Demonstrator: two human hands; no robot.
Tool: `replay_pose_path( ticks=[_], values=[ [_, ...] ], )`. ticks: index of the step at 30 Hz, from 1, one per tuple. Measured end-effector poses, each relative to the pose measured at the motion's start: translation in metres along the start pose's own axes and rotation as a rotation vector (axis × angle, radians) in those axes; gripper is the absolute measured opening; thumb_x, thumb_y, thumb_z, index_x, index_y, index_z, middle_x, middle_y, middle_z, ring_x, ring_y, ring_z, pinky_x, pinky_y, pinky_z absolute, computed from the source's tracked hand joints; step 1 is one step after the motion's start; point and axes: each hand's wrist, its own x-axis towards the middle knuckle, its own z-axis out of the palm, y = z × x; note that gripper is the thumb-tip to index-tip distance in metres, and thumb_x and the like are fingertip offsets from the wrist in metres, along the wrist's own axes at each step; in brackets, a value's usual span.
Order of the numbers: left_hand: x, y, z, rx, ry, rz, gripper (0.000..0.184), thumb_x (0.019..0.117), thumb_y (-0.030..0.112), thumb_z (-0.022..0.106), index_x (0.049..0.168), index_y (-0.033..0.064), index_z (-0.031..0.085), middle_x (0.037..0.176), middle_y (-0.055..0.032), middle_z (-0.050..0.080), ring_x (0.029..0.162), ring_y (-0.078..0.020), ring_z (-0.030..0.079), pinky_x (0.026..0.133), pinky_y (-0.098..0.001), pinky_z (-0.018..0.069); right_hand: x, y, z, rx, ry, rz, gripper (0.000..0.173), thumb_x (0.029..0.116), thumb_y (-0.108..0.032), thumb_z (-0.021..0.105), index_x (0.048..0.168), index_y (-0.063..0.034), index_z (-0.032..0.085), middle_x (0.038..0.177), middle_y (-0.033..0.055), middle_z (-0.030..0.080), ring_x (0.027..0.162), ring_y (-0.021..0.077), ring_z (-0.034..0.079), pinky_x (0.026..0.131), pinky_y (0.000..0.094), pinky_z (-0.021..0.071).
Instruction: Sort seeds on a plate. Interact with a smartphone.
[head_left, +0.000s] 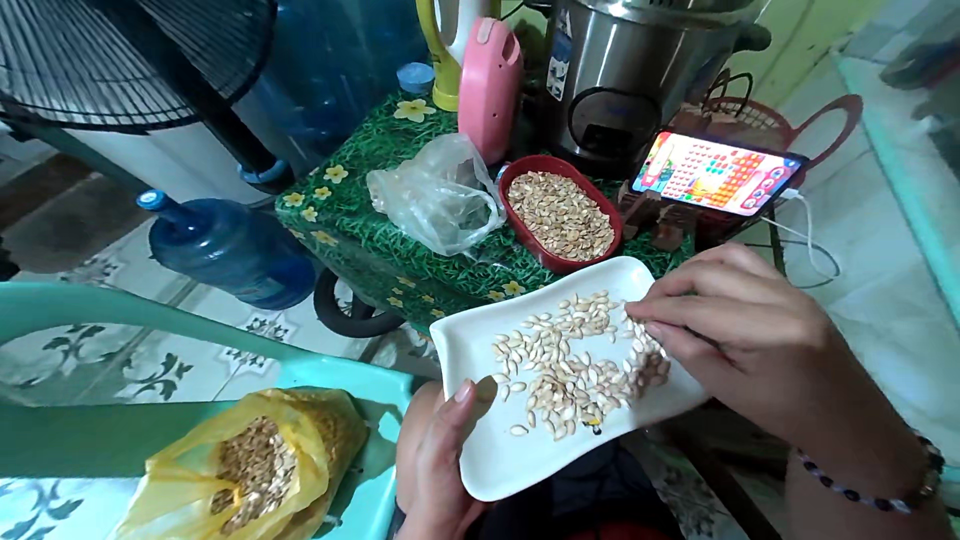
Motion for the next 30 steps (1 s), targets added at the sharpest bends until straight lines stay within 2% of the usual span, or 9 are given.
replay_pose_path(
  ticks=[5, 8, 12, 15, 17, 20, 24, 28, 30],
  values=[
    [0.000, 0.000, -0.001, -0.016, -0.010, 0.002, 0.031, 0.0941, 0.030, 0.064, 0.115, 0.0069, 0.065, 0.100, -0.0091, 0.076, 0.093, -0.0171, 0.075, 0.084, -0.0374, 0.0629, -0.008, 0.006, 0.004, -0.003, 0.030, 0.069, 0.021, 0.0964, -0.020, 0.062, 0.105, -0.0136, 0.081, 0.105, 0.0046, 0.070, 0.106, 0.0207, 0.060, 0.090, 0.0360, 0.0498],
    [-0.001, 0.002, -0.001, -0.025, -0.007, -0.009, 0.030, 0.0959, 0.029, 0.061, 0.116, 0.0069, 0.063, 0.099, -0.0087, 0.076, 0.093, -0.0164, 0.075, 0.083, -0.0367, 0.0633, -0.015, 0.014, 0.006, 0.091, 0.082, 0.287, 0.035, 0.0975, -0.033, 0.064, 0.123, -0.0111, 0.073, 0.116, 0.0080, 0.068, 0.100, 0.0163, 0.064, 0.081, 0.0343, 0.0549],
    [0.004, 0.009, -0.004, -0.011, 0.029, -0.056, 0.031, 0.0966, 0.029, 0.059, 0.113, 0.0033, 0.066, 0.100, -0.0132, 0.075, 0.092, -0.0205, 0.075, 0.082, -0.0403, 0.0635, -0.027, 0.029, 0.011, 0.701, -0.042, 0.692, 0.051, 0.1052, -0.047, 0.045, 0.146, -0.0174, 0.054, 0.101, -0.0048, 0.073, 0.076, 0.0051, 0.068, 0.060, 0.0223, 0.0572],
    [0.008, 0.019, 0.000, 0.017, 0.042, -0.111, 0.032, 0.0987, 0.027, 0.052, 0.115, 0.0017, 0.064, 0.101, -0.0140, 0.075, 0.093, -0.0212, 0.075, 0.083, -0.0412, 0.0633, -0.041, 0.027, 0.020, 1.218, -0.150, 0.810, 0.088, 0.0893, -0.075, 0.055, 0.151, -0.0130, 0.043, 0.113, -0.0019, 0.075, 0.096, 0.0099, 0.073, 0.080, 0.0290, 0.0624],
    [0.011, 0.027, 0.006, 0.022, 0.008, -0.160, 0.032, 0.0999, 0.027, 0.051, 0.117, 0.0032, 0.064, 0.103, -0.0128, 0.075, 0.095, -0.0205, 0.074, 0.084, -0.0405, 0.0629, -0.048, 0.019, 0.024, 1.437, -0.121, 0.813, 0.082, 0.0851, -0.072, 0.063, 0.145, -0.0179, 0.049, 0.117, -0.0030, 0.073, 0.101, 0.0103, 0.072, 0.080, 0.0309, 0.0630],
    [0.016, 0.037, 0.019, 0.060, -0.034, -0.262, 0.032, 0.1033, 0.025, 0.043, 0.120, 0.0041, 0.061, 0.103, -0.0120, 0.075, 0.095, -0.0205, 0.074, 0.084, -0.0398, 0.0630, -0.045, -0.001, 0.023, 1.512, 0.035, 0.970, 0.046, 0.0915, -0.051, 0.070, 0.123, -0.0193, 0.062, 0.103, -0.0032, 0.077, 0.092, 0.0083, 0.074, 0.078, 0.0291, 0.0640],
    [0.031, 0.044, 0.028, 0.152, -0.133, -0.275, 0.040, 0.1046, 0.035, 0.037, 0.121, 0.0063, 0.060, 0.101, -0.0086, 0.074, 0.093, -0.0178, 0.074, 0.082, -0.0375, 0.0634, -0.036, -0.009, 0.024, 1.393, 0.171, 1.110, 0.028, 0.0998, -0.025, 0.049, 0.124, -0.0122, 0.057, 0.097, -0.0012, 0.075, 0.086, 0.0080, 0.074, 0.074, 0.0288, 0.0644],
    [0.066, 0.046, 0.008, 0.660, -0.312, 0.056, 0.073, 0.1042, 0.062, 0.027, 0.147, 0.0073, 0.047, 0.117, -0.0031, 0.072, 0.104, -0.0114, 0.069, 0.090, -0.0318, 0.0593, -0.038, -0.003, 0.021, 1.411, 0.257, 1.102, 0.028, 0.1014, -0.025, 0.047, 0.122, -0.0108, 0.059, 0.099, 0.0016, 0.075, 0.088, 0.0105, 0.074, 0.076, 0.0313, 0.0646],
    [0.091, 0.048, -0.004, 1.041, -0.264, 0.396, 0.057, 0.1091, 0.044, 0.032, 0.149, 0.0063, 0.048, 0.117, -0.0058, 0.072, 0.102, -0.0134, 0.070, 0.086, -0.0350, 0.0597, -0.037, 0.001, 0.019, 1.391, 0.294, 1.078, 0.029, 0.1024, -0.024, 0.044, 0.123, -0.0103, 0.058, 0.101, 0.0028, 0.075, 0.090, 0.0115, 0.074, 0.078, 0.0325, 0.0646]
  ],
)
